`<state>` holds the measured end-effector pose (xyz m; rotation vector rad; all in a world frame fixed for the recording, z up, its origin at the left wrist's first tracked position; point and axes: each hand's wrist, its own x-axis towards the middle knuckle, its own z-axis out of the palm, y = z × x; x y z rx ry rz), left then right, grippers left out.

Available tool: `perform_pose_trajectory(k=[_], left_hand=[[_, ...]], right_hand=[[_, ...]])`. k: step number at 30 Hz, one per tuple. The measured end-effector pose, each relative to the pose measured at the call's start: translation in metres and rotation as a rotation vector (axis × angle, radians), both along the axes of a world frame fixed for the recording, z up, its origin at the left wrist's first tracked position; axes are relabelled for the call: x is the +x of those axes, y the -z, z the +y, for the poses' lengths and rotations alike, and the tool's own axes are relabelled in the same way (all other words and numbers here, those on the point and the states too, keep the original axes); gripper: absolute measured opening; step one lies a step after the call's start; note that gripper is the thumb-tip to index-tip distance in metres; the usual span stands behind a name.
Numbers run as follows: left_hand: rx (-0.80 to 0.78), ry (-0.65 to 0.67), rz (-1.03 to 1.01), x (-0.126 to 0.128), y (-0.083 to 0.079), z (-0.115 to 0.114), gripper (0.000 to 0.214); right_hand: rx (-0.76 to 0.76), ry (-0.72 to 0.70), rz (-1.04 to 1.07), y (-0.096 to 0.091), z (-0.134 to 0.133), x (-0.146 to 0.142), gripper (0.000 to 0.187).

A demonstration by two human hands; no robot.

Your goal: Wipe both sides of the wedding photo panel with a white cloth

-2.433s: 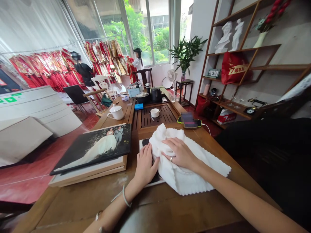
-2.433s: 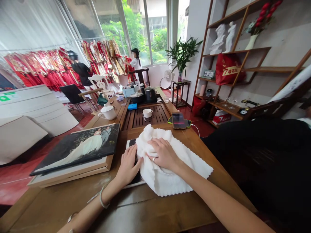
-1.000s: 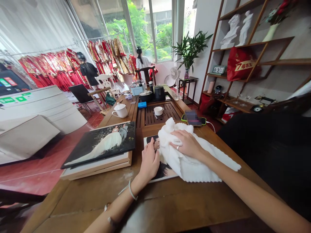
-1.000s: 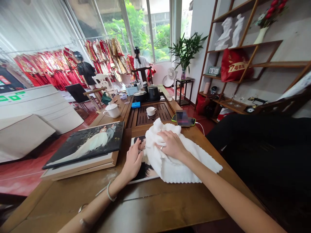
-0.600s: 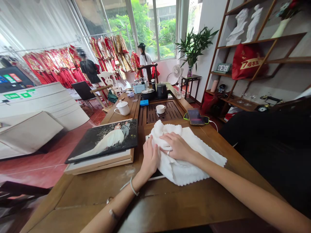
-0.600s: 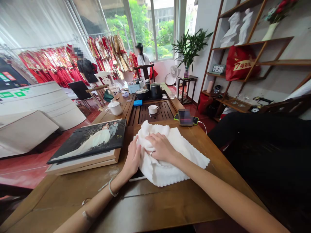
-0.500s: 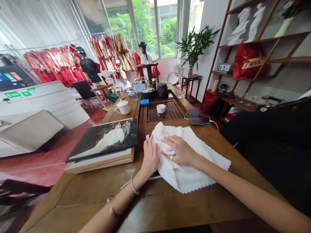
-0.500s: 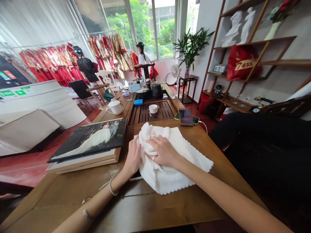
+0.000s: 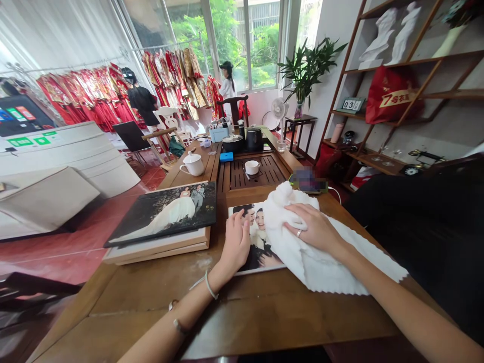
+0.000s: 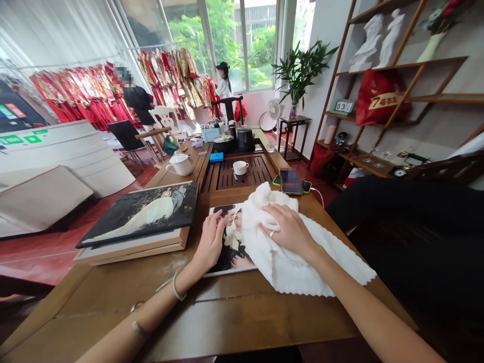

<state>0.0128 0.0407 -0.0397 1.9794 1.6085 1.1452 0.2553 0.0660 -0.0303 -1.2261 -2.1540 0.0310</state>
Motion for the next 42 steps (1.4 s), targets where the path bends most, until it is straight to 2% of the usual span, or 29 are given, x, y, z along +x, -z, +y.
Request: perform_pose_trajectory(k=[6,10,13,18,23,26,31,33,36,39,42], left_hand=[[-0.025,-0.012,-0.027,0.0,0.0,0.002,0.045],[-0.032,-0.018,-0.055,-0.001,-0.001,0.002,0.046],[-0.026,0.004,-0.067,-0.003,0.0,0.002,0.046],[-0.012,0.018,-0.069,-0.004,0.003,0.003,0.049],[-0.007,0.052,-0.038,-0.003,0.002,0.001,0.047],[-0.027,0.068,0.019,-0.003,0.002,0.0,0.045],[-0.021,0.046,0.041,-0.002,0.003,0.001,0.045],[-0.012,0.038,0.035,-0.002,0.003,0.001,0.044],[-0.008,0.032,0.011,-0.002,0.004,0.002,0.044],[0.004,0.032,-0.015,-0.003,0.006,0.002,0.047],[-0.013,0.006,-0.018,-0.003,0.009,0.002,0.05]], right_hand=[[-0.025,0.003,-0.106,-0.008,0.012,-0.013,0.038],[-0.068,-0.051,-0.163,-0.017,0.032,-0.041,0.039],[-0.079,-0.122,-0.141,-0.018,0.037,-0.064,0.04],[-0.067,-0.334,-0.085,-0.015,0.012,-0.072,0.04],[-0.089,-0.518,-0.083,-0.018,-0.018,-0.04,0.044],[-0.097,-0.491,-0.083,-0.017,-0.023,-0.015,0.042],[-0.058,-0.218,-0.078,-0.012,-0.006,0.004,0.037],[-0.063,-0.121,-0.104,-0.013,0.005,-0.004,0.036],[-0.086,-0.072,-0.149,-0.016,0.021,-0.03,0.036],[-0.104,-0.108,-0.16,-0.02,0.03,-0.063,0.038],[-0.106,-0.185,-0.189,-0.022,0.027,-0.087,0.042]])
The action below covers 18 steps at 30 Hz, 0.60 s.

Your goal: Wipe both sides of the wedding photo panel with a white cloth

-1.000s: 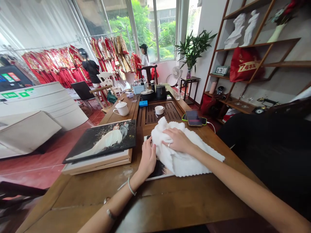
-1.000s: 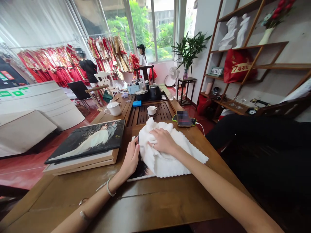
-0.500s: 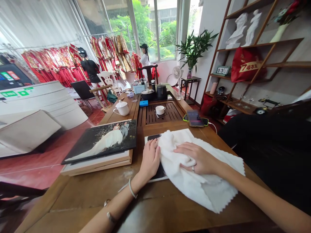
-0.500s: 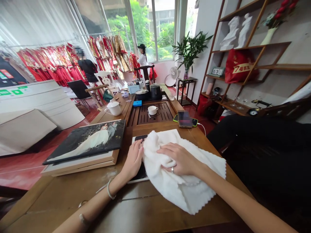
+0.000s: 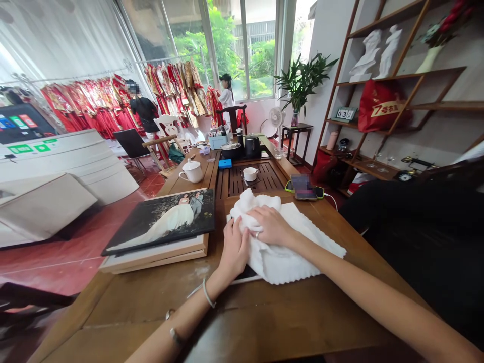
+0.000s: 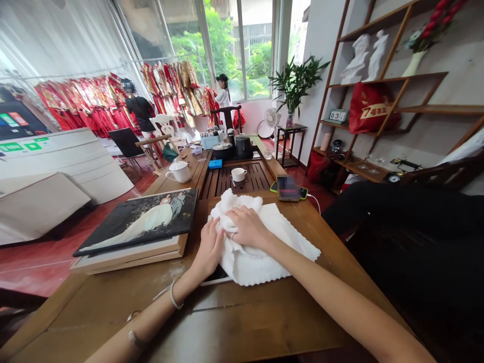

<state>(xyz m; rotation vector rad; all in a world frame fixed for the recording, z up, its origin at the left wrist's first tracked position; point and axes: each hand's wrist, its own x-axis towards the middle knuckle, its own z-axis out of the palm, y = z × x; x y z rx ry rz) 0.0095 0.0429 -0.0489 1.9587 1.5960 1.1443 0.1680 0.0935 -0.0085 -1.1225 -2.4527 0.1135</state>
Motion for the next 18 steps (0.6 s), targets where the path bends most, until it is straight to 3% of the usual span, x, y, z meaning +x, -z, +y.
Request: perform_pose_trajectory(k=[5,9,13,15,18], left_hand=[[0.014,-0.013,-0.009,-0.001,0.002,0.0,0.053],[0.0,0.017,-0.019,0.0,-0.002,0.0,0.052],[-0.022,0.013,-0.029,0.001,-0.004,0.0,0.052],[-0.025,0.0,-0.034,0.001,-0.004,0.0,0.052],[-0.003,-0.007,-0.039,0.001,-0.004,0.001,0.048]], right_hand=[[0.017,-0.093,0.026,0.005,-0.023,-0.001,0.041],[0.001,-0.233,0.097,0.007,-0.039,0.025,0.041],[-0.037,-0.337,0.159,0.008,-0.039,0.057,0.042],[-0.035,-0.251,0.2,0.01,-0.032,0.074,0.039],[0.017,0.002,0.235,0.017,-0.022,0.095,0.037]])
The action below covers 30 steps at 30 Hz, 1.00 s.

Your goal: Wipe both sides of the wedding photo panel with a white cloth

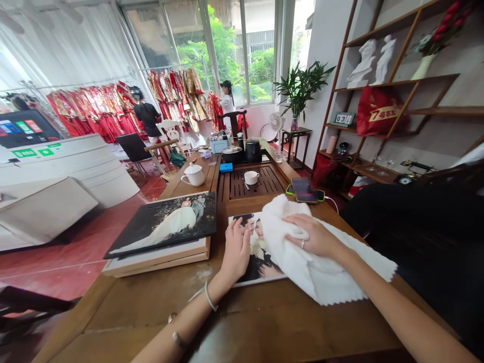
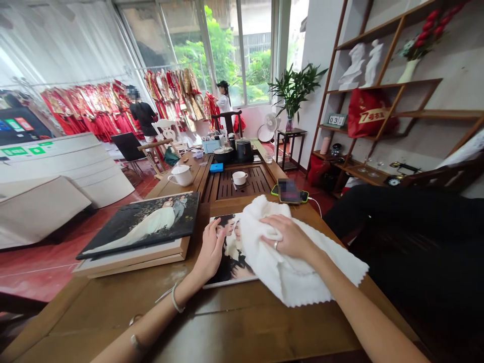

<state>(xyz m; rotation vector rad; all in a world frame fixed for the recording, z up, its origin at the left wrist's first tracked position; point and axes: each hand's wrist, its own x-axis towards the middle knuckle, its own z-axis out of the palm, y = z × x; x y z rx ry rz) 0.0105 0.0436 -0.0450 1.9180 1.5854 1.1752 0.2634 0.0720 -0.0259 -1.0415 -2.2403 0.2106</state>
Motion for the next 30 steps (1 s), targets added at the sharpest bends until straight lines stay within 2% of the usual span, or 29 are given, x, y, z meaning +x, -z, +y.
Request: perform_pose_trajectory(k=[3,7,12,14,18,24,27,30], left_hand=[[-0.001,0.006,-0.001,0.0,0.0,0.0,0.047],[-0.005,0.006,-0.033,0.001,-0.002,-0.001,0.046],[-0.02,-0.028,-0.085,0.001,-0.003,0.0,0.047],[-0.018,-0.043,-0.119,0.001,-0.002,0.001,0.046],[-0.026,-0.039,-0.156,0.0,0.001,0.002,0.047],[0.008,0.008,-0.144,-0.003,0.003,0.001,0.047],[0.001,0.015,-0.111,-0.003,0.004,0.001,0.049],[0.006,0.016,-0.08,-0.002,0.005,0.001,0.048]], right_hand=[[0.009,0.161,-0.006,0.006,0.005,0.011,0.037],[0.037,0.23,-0.048,0.005,0.003,0.007,0.037],[0.023,0.295,-0.125,-0.004,0.009,-0.014,0.036],[-0.008,0.27,-0.177,-0.008,0.014,-0.026,0.04],[-0.041,0.121,-0.244,-0.015,0.024,-0.058,0.048],[0.023,-0.032,-0.266,-0.015,0.019,-0.104,0.051],[0.033,0.012,-0.212,-0.009,0.015,-0.103,0.047],[0.032,0.089,-0.16,-0.004,0.016,-0.086,0.044]])
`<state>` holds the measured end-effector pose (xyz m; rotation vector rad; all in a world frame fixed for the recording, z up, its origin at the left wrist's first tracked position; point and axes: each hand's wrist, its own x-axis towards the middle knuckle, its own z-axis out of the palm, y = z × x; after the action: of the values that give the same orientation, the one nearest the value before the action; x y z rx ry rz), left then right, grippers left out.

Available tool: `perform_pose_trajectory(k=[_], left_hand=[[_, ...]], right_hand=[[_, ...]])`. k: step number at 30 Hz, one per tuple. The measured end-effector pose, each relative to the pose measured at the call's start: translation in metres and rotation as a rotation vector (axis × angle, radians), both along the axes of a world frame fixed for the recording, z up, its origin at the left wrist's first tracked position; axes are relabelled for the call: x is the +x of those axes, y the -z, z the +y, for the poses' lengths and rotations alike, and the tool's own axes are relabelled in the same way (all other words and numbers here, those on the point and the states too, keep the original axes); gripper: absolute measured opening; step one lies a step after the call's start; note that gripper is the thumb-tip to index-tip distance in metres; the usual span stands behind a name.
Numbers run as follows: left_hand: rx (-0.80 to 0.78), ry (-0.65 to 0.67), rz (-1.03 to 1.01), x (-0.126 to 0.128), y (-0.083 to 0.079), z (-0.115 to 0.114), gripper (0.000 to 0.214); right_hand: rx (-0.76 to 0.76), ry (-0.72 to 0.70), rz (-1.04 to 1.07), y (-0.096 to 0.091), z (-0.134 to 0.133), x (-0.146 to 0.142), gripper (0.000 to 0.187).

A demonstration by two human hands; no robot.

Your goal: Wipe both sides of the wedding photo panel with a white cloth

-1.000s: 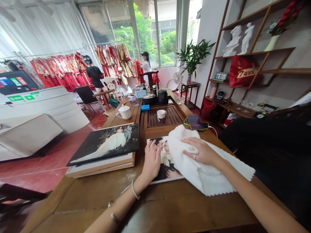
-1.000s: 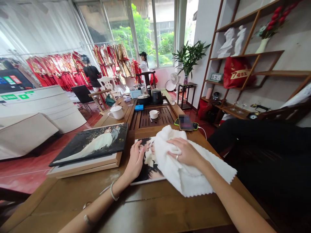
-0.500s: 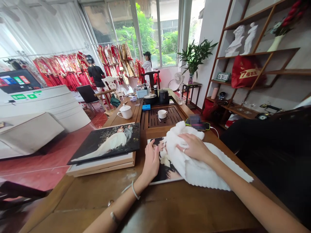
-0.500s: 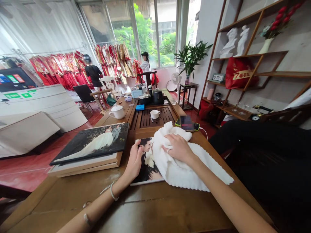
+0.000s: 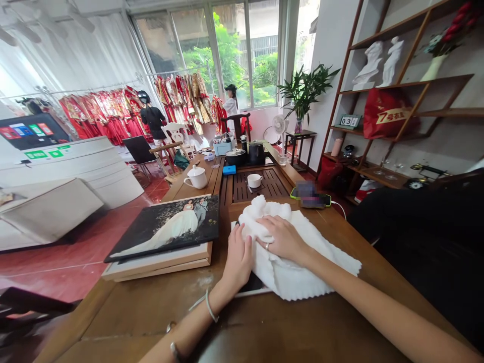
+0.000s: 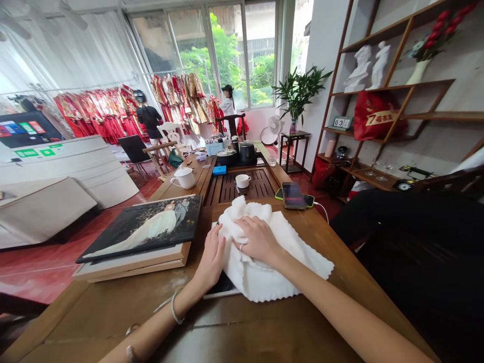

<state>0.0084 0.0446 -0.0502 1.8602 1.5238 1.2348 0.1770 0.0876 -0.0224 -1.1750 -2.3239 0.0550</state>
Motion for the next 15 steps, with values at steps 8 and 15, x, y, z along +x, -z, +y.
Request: perform_pose_trajectory(k=[8,15], left_hand=[[-0.017,-0.049,-0.058,0.002,-0.006,0.0,0.043],[-0.01,-0.039,-0.082,0.002,-0.005,-0.001,0.042]], right_hand=[[0.028,0.183,0.002,0.003,0.016,0.043,0.041],[0.009,0.085,-0.009,0.002,0.007,0.032,0.039]])
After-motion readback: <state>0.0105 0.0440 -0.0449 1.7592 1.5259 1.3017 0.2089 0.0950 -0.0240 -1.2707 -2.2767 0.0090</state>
